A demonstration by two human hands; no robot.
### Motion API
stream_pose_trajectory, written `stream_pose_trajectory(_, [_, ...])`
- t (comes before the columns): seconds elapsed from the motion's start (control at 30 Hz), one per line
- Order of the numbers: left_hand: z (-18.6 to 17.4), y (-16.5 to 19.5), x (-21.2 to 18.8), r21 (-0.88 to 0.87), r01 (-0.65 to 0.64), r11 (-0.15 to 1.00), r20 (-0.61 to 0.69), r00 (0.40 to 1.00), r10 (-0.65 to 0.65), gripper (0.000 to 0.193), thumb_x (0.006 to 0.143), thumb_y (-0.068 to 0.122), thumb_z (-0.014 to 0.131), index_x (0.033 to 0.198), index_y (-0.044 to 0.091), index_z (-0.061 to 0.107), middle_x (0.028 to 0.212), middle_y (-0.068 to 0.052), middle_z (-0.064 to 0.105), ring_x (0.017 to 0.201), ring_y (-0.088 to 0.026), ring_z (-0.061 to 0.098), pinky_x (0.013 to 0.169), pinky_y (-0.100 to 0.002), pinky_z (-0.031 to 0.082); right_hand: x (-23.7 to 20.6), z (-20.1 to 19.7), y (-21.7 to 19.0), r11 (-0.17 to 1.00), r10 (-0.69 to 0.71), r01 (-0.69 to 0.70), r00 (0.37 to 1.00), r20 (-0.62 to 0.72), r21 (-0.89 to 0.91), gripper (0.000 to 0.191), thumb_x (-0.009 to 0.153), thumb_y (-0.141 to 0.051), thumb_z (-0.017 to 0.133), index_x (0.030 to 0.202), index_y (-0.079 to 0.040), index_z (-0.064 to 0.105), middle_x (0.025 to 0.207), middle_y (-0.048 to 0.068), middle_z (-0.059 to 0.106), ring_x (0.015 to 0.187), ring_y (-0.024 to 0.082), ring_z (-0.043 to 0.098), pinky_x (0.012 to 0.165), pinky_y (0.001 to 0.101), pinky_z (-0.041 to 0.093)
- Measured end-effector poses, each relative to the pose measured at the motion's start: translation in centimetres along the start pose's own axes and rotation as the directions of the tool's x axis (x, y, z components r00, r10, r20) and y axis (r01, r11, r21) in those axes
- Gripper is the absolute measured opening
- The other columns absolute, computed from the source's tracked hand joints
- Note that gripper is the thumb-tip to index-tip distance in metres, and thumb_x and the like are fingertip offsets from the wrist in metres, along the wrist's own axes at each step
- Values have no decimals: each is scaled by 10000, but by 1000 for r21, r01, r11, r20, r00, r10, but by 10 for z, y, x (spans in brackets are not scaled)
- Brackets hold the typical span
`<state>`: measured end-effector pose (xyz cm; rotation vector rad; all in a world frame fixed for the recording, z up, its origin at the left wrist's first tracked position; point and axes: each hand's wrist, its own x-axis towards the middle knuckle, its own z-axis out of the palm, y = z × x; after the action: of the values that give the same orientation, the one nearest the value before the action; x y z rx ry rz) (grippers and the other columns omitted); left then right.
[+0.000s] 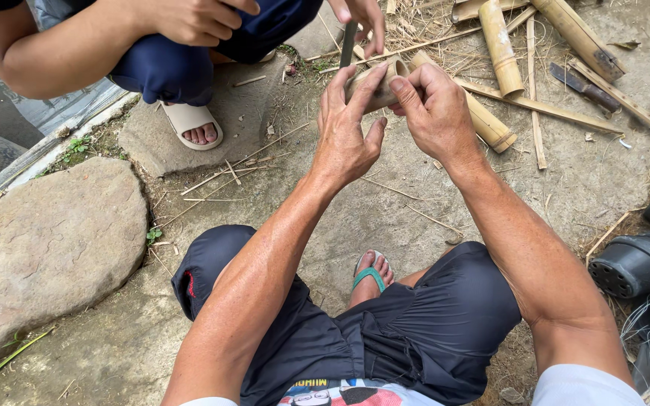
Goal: The person sits on the ground holding a bamboo cylinder and repeatedly scrapes and smooths its rim and outer surface with a small blade, rotating the piece to work different sides. Near the end they hand the bamboo piece to another person who continues working on it.
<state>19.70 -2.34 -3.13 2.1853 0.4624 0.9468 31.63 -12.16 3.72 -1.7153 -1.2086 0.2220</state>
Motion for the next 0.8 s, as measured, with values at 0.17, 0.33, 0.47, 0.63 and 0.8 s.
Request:
stream_pose_trajectory(0.17, [1, 0, 0, -10, -1, 1000, 3, 1000, 1, 817, 831, 73, 800, 1528, 309, 445, 1574, -203, 322, 1468, -421, 366, 1206, -536, 348, 0, 0, 1, 997, 5, -6, 1000, -19, -74, 380, 1090, -357, 662, 930, -13, 644, 806, 41, 674, 756, 103, 682, 646, 271, 552])
stream_pose_trajectory(0.33, [0, 0, 2, 5, 8, 1000, -2, 1000, -8, 728, 843, 79, 786, 1484, 249, 485, 1560, -219, 322, 1454, -430, 367, 1176, -551, 349, 2, 1, -2, 996, 36, -37, 999, -8, -78, 376, 1087, -343, 664, 909, -13, 638, 812, 50, 667, 770, 107, 699, 640, 271, 578])
stream_pose_trajectory(0.47, [0, 0, 3, 12, 66, 998, -53, 996, -65, 614, 864, 109, 775, 1413, 131, 501, 1535, -217, 357, 1419, -421, 422, 1171, -535, 382, 2, 2, -5, 998, 54, -55, 999, 4, 34, 349, 1083, -327, 642, 943, -8, 623, 835, 44, 691, 821, 106, 741, 692, 260, 638])
stream_pose_trajectory(0.63, [-2, -1, 2, 0, 146, 989, -47, 988, -146, 640, 855, 127, 784, 1402, 61, 458, 1501, -258, 352, 1369, -435, 439, 1127, -528, 394, 4, 4, -6, 998, 59, -59, 998, -3, 24, 342, 1091, -307, 641, 947, 3, 620, 855, 72, 689, 829, 115, 748, 689, 265, 640])
stream_pose_trajectory(0.8, [-2, 0, 2, -11, 117, 993, -76, 990, -117, 701, 831, 131, 794, 1416, 38, 419, 1489, -270, 348, 1380, -443, 425, 1149, -519, 396, 7, 4, -7, 988, 84, -81, 996, -16, 132, 249, 1119, -250, 609, 1068, -8, 634, 924, 56, 735, 873, 110, 762, 746, 253, 654])
